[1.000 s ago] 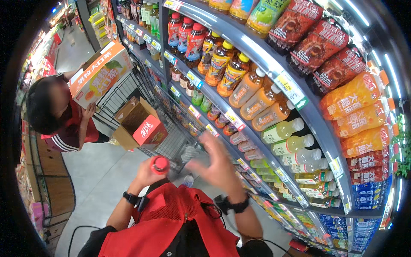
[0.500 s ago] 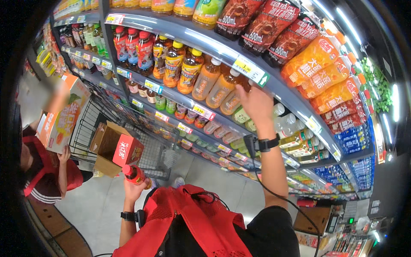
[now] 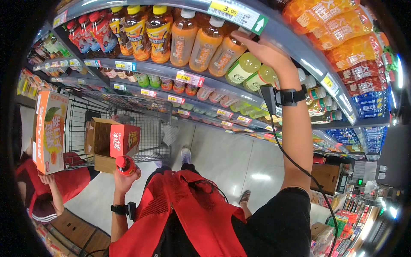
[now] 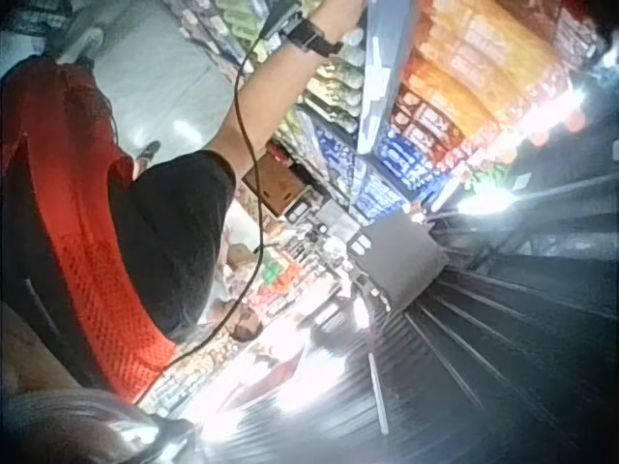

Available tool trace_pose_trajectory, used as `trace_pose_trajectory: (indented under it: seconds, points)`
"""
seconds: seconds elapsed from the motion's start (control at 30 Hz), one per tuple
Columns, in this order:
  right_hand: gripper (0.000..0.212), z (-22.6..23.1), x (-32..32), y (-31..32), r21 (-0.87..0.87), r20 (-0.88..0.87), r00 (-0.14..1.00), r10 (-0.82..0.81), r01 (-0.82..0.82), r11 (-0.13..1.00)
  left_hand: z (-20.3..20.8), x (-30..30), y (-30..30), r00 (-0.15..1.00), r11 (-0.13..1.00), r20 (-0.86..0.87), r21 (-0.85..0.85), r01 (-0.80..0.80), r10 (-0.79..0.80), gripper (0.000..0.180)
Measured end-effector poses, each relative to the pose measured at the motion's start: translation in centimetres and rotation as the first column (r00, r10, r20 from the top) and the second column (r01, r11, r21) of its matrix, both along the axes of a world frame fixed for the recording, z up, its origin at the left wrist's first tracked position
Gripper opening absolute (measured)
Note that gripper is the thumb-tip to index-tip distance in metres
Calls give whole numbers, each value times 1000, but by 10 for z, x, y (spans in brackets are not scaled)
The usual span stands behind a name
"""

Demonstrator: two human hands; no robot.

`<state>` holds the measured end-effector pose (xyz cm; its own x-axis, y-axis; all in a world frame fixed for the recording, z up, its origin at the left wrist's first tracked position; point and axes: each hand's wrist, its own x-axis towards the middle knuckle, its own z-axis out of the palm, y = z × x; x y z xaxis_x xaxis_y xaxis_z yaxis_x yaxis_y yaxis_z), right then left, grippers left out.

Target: Restocking beverage bottles from a box onto the supermarket shelves.

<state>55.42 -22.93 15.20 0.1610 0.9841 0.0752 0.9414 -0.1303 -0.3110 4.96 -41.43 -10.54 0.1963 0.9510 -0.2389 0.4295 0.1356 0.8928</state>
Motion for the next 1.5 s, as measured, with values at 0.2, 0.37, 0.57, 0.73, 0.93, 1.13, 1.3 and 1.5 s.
trace_pose_trajectory:
  seconds: [0.2,0.37,0.57,0.73,0.93,1.13,1.3,1.5]
  points:
    - [44,0,6,21,298,13,977,214,-208,932,12,20,-6,998,996,3,64,-70,70,22]
    - [31,1,48,33,496,571,808,-144,-201,845,15,32,-10,999,999,29,-21,-41,41,22]
    - [30,-9,69,41,587,566,793,-227,-194,786,8,35,-18,996,995,11,30,-91,90,21]
    - [29,-8,80,32,610,561,790,-248,-191,769,14,37,-27,991,991,-16,17,-132,132,22]
    - [28,-3,93,13,625,557,783,-277,-176,760,26,44,-27,987,991,-88,11,-134,134,21]
    - [27,0,100,-6,625,556,779,-290,-161,764,25,48,-27,990,994,-85,37,-105,108,22]
    - [26,3,107,-16,618,554,779,-294,-148,772,12,41,-29,996,995,-27,42,-89,90,27]
    - [25,5,109,-19,564,572,781,-250,-154,811,4,33,-29,992,998,-107,11,-64,65,34]
